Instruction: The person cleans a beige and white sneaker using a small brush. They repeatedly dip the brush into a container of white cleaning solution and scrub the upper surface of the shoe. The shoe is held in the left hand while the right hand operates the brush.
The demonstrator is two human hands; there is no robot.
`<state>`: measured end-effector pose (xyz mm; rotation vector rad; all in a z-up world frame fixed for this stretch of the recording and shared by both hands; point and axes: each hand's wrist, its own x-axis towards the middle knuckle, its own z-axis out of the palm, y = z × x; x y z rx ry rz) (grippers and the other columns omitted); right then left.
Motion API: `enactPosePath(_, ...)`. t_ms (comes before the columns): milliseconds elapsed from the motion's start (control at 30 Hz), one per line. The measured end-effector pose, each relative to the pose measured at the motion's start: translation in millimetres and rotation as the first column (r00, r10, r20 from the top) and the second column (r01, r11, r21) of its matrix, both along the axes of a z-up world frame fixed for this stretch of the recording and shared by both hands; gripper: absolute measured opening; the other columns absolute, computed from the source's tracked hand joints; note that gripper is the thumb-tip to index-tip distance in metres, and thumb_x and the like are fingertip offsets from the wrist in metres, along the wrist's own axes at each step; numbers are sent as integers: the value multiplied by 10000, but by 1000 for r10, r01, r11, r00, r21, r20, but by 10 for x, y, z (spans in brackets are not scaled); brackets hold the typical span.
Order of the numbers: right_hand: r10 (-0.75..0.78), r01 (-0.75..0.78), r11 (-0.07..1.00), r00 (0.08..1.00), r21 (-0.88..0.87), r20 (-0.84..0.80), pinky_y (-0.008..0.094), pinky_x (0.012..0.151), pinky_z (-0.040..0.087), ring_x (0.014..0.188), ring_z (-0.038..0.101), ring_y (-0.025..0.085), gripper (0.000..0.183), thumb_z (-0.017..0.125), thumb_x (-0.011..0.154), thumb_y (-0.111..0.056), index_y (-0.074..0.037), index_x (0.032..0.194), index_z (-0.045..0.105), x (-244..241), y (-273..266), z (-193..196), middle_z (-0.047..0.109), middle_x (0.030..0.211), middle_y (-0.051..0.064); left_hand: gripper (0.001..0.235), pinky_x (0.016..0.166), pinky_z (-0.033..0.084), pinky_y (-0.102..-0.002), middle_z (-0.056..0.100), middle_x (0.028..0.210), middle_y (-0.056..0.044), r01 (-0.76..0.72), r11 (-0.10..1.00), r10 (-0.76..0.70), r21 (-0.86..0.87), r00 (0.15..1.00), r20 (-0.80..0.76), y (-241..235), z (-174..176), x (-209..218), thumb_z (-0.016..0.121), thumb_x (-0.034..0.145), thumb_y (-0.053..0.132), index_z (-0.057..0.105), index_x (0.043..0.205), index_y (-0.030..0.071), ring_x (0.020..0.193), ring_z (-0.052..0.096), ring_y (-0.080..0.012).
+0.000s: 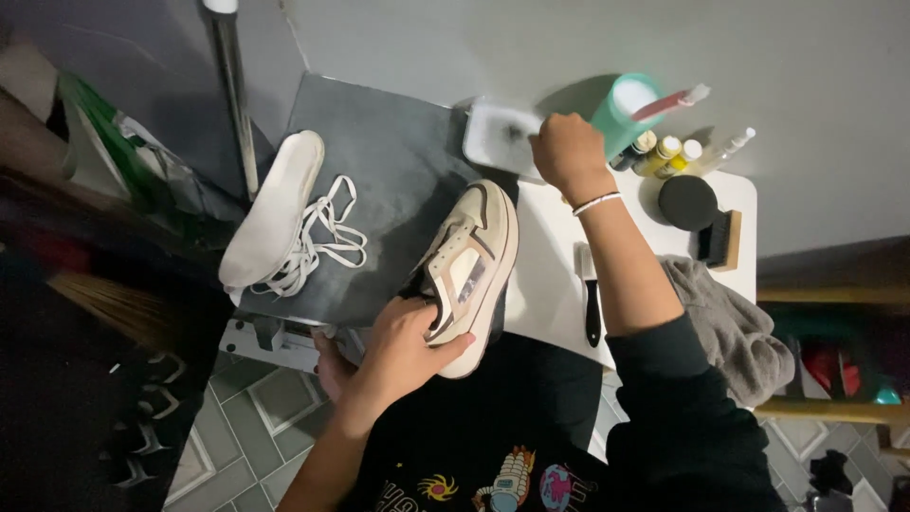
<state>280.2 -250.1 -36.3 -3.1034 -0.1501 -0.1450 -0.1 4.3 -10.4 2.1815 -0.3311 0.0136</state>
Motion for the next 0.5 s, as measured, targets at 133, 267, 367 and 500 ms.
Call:
enactPosePath(133,42,-42,999,999,8,11,541,637,599,738,749,443,240,658,872,-242,-53,805,789,-20,92,101,720,706,212,579,523,395,-302,364,401,-87,-8,1000,8,12,999,31,10,-108,-2,849,750,308,366,492,119,447,449,-202)
enactPosePath(267,63,-64,998,998,-16,-18,517,631,600,718,752,413,209,693,879,-232,-68,798,795,-54,125,170,725,691,177,573,541,404,-331,376,408,-111,2,1000,-2,-6,1000,20,11,-65,3,849,736,298,368,491,107,447,457,-255)
enactPosePath(367,72,-72,997,997,9,-42,540,638,596,737,750,434,227,696,892,-238,-57,791,788,-68,111,162,727,702,192,574,521,386,-304,368,401,-109,8,1000,-8,-20,1000,14,9,40,-5,847,744,276,357,492,116,444,438,-208)
enactPosePath(500,88,-88,996,996,11,4,507,635,607,719,750,408,217,689,894,-236,-63,806,787,-88,116,120,730,708,179,576,495,361,-290,357,400,-107,-5,1000,5,-25,1000,11,20,43,9,854,741,267,358,492,114,449,392,-180)
